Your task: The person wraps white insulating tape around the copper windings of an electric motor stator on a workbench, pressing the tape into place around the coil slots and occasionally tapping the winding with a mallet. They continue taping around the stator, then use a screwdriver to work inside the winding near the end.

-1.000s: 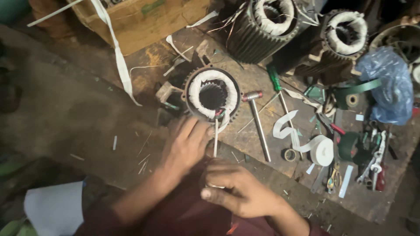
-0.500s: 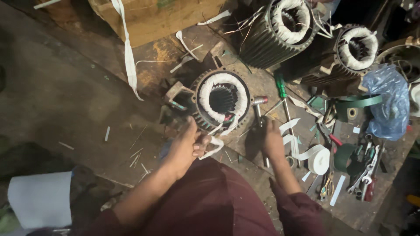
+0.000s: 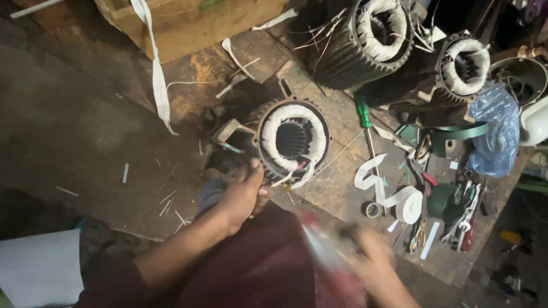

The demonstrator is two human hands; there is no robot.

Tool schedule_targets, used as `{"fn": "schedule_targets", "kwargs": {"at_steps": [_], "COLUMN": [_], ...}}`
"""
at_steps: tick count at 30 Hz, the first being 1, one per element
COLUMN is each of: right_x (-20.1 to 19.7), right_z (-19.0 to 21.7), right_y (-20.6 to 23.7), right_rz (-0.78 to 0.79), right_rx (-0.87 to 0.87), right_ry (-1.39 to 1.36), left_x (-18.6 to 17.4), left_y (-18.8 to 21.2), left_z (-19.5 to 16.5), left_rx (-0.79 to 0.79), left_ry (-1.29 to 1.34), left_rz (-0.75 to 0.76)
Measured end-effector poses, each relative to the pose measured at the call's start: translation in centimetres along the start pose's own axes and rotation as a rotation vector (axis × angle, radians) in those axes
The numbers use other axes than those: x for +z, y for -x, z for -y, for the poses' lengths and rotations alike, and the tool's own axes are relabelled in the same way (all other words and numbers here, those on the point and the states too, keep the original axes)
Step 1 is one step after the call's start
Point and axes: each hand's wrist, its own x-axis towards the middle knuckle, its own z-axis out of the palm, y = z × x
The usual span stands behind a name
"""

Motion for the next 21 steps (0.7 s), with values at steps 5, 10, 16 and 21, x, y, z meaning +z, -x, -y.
{"fn": "schedule_targets", "kwargs": {"at_steps": [5, 10, 16, 21], "right_x": [1.6, 0.4, -1.4, -0.5], "right_z": [0.1, 1.3, 1.0, -3.2], "right_y": [-2.2, -4.9, -5.9, -5.8], "right_rz": [-0.018, 0.103, 0.081, 0.314], "right_rx": [-0.157, -0.039, 0.256, 0.114], "right_ry": [0.051, 0.071, 0.013, -0.046], "left_x": [-1.3, -2.5, -3.5, -3.8], "left_y": [-1.0, -2.0, -1.6, -1.8], "left_z": [0.2, 0.7, 0.8, -0.1], "left_rx": [-0.05, -0.014, 0.006, -0.078], "left_ry": [-0.038, -0.104, -0.219, -0.104], "left_rz": [-0.013, 0.068, 0.119, 0.163]}}
